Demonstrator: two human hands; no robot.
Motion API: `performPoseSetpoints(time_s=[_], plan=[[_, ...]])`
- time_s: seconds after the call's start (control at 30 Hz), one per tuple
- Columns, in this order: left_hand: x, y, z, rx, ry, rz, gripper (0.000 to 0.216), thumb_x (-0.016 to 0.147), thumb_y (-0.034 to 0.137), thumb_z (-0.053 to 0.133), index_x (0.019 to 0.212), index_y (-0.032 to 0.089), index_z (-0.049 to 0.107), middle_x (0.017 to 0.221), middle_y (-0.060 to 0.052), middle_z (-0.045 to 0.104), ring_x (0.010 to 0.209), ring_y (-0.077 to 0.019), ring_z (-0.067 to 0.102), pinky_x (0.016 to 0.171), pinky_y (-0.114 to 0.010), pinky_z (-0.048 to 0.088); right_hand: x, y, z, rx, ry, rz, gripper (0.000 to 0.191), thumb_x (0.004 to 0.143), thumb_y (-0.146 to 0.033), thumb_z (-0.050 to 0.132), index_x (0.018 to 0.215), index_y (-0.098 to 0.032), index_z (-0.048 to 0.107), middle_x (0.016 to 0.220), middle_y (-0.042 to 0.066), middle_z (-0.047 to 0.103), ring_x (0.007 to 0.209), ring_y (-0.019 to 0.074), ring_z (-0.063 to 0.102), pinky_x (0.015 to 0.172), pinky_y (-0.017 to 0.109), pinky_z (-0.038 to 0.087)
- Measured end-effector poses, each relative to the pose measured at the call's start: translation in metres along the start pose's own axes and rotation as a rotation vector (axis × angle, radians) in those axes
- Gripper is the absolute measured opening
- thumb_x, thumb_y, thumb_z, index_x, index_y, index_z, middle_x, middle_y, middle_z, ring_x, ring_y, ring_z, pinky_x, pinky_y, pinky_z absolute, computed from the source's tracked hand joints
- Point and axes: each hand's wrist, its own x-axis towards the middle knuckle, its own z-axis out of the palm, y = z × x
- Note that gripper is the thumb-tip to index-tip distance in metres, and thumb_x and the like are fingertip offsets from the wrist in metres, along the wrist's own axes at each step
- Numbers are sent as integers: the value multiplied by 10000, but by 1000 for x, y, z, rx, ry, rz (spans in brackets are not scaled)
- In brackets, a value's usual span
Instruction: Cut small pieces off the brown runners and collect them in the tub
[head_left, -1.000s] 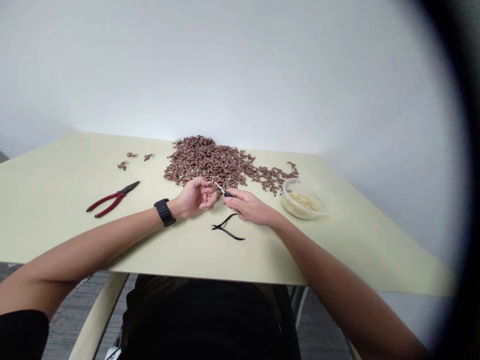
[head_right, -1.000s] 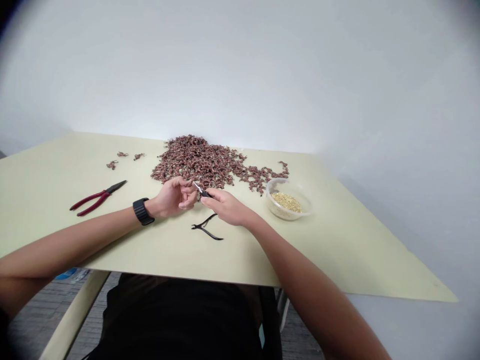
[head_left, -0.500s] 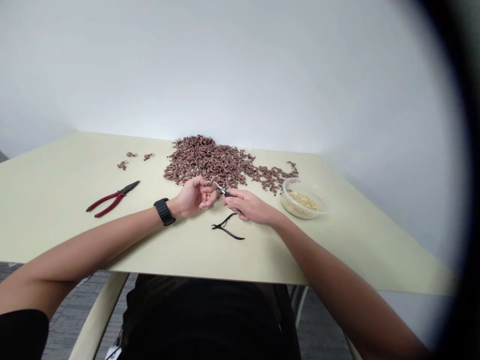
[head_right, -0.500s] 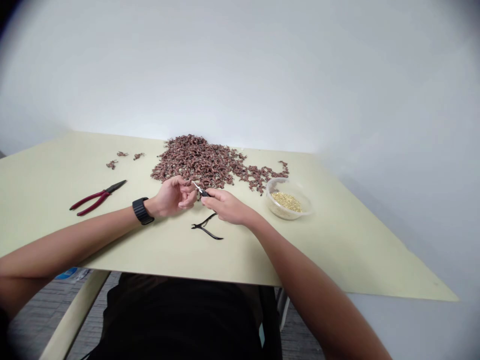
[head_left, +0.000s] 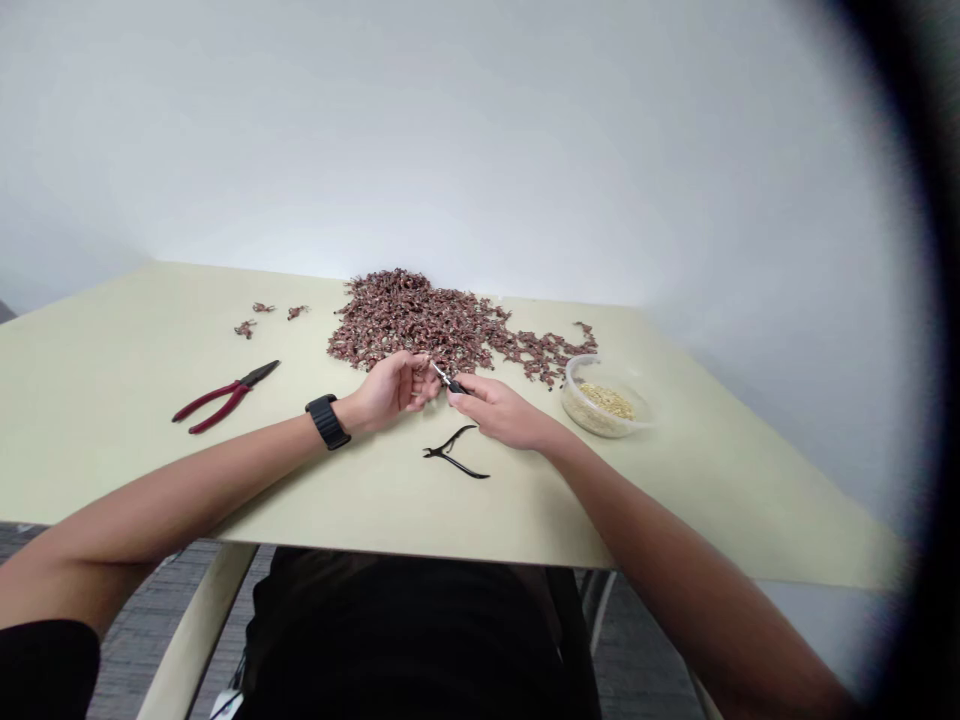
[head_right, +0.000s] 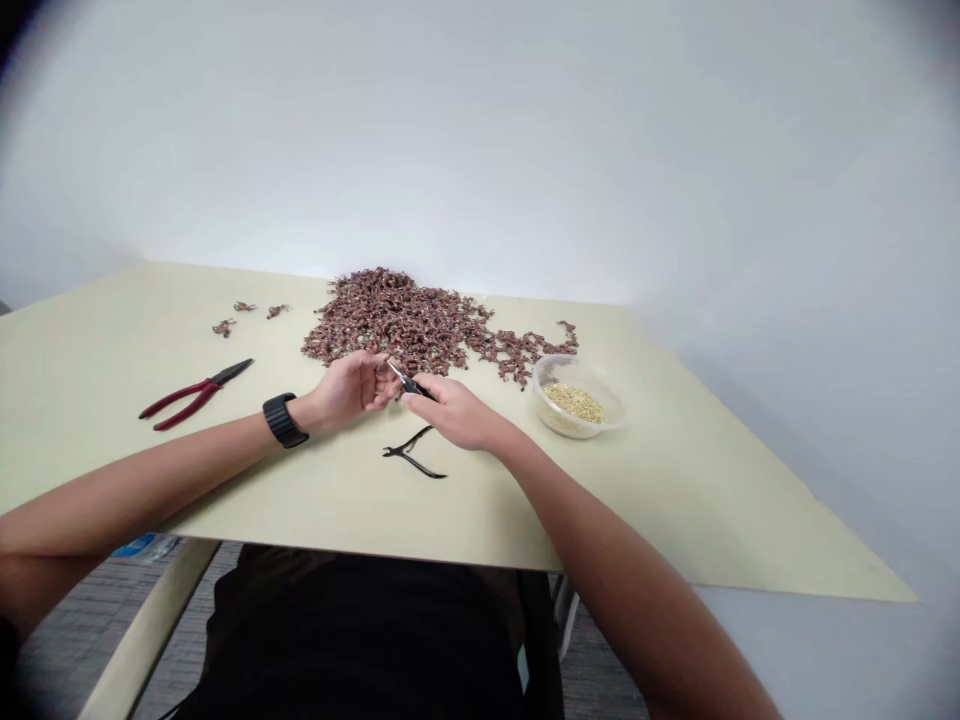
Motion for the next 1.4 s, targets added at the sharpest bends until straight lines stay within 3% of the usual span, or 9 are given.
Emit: performPoseSetpoints(time_s=[0.13, 0.33, 0.47, 0.63, 0.77, 0.9, 1.07, 1.23, 1.4], plan=[[3, 3, -9, 260, 172, 292, 319, 973, 475, 547, 997, 178, 659, 722, -6, 528, 585, -107, 439, 534, -226, 366, 1, 5, -4, -332, 170, -45, 292, 968, -475, 505, 841, -218, 450, 716, -28, 487, 659, 143, 436, 629, 283, 305], [1, 9, -18, 388, -84, 191, 542, 965, 541, 599, 1370, 181, 606, 986, -97, 674, 681, -119, 550, 599, -248, 440, 0, 8, -6, -403, 206, -29, 260, 952, -457, 526, 865, -217, 471, 708, -27, 497, 641, 145, 434, 618, 288, 285], [-1, 8, -12, 398, -96, 231, 498, 978, 501, 601, 1314, 137, 655, 963, -109, 694, 740, -131, 594, 680, -263, 474, 1, 3, -1, -36, 85, 40, 273, 938, -483, 546, 941, -210, 556, 758, -17, 485, 641, 127, 398, 575, 258, 307], [-3, 10, -11, 510, -64, 314, 488, 962, 494, 630, 1275, 123, 688, 908, -106, 721, 783, -152, 624, 735, -281, 486, 1, -7, -4, 728, -257, 343, 341, 933, -542, 493, 956, -204, 534, 708, -50, 293, 550, 92, 134, 429, 194, 86], [-1, 8, -12, 534, -24, 314, 491, 948, 497, 650, 1262, 123, 700, 880, -100, 734, 787, -159, 641, 752, -291, 491, 2, -10, -10, 917, -341, 413, 342, 908, -526, 472, 950, -192, 534, 697, -51, 271, 554, 98, 97, 408, 191, 41], [1, 3, -10, 423, -6, 251, 485, 961, 528, 617, 1191, 115, 726, 1038, -155, 754, 813, -162, 658, 764, -299, 501, 2, -6, -7, 632, -101, 306, 339, 902, -541, 473, 932, -209, 533, 695, -42, 322, 539, 98, 157, 436, 216, 113], [1, -2, -6, 221, 42, 144, 454, 936, 507, 664, 1116, 98, 747, 1123, -185, 747, 782, -151, 631, 778, -318, 506, 1, 2, -1, -301, 318, 23, 275, 888, -483, 563, 866, -214, 510, 708, -17, 470, 629, 142, 401, 577, 279, 283], [0, -5, -3, 176, 43, 97, 430, 933, 506, 667, 833, 95, 749, 875, -118, 748, 626, -90, 492, 648, -255, 432, -1, 5, -1, -605, 309, -73, 254, 924, -463, 511, 975, -214, 528, 840, 27, 572, 728, 185, 495, 645, 293, 316], [-2, -6, 0, 154, 29, 80, 448, 931, 519, 666, 813, 95, 747, 865, -110, 734, 634, -86, 479, 645, -245, 410, -1, 7, 0, -659, 307, -85, 236, 948, -458, 492, 945, -222, 490, 886, 38, 584, 760, 195, 518, 667, 299, 329]])
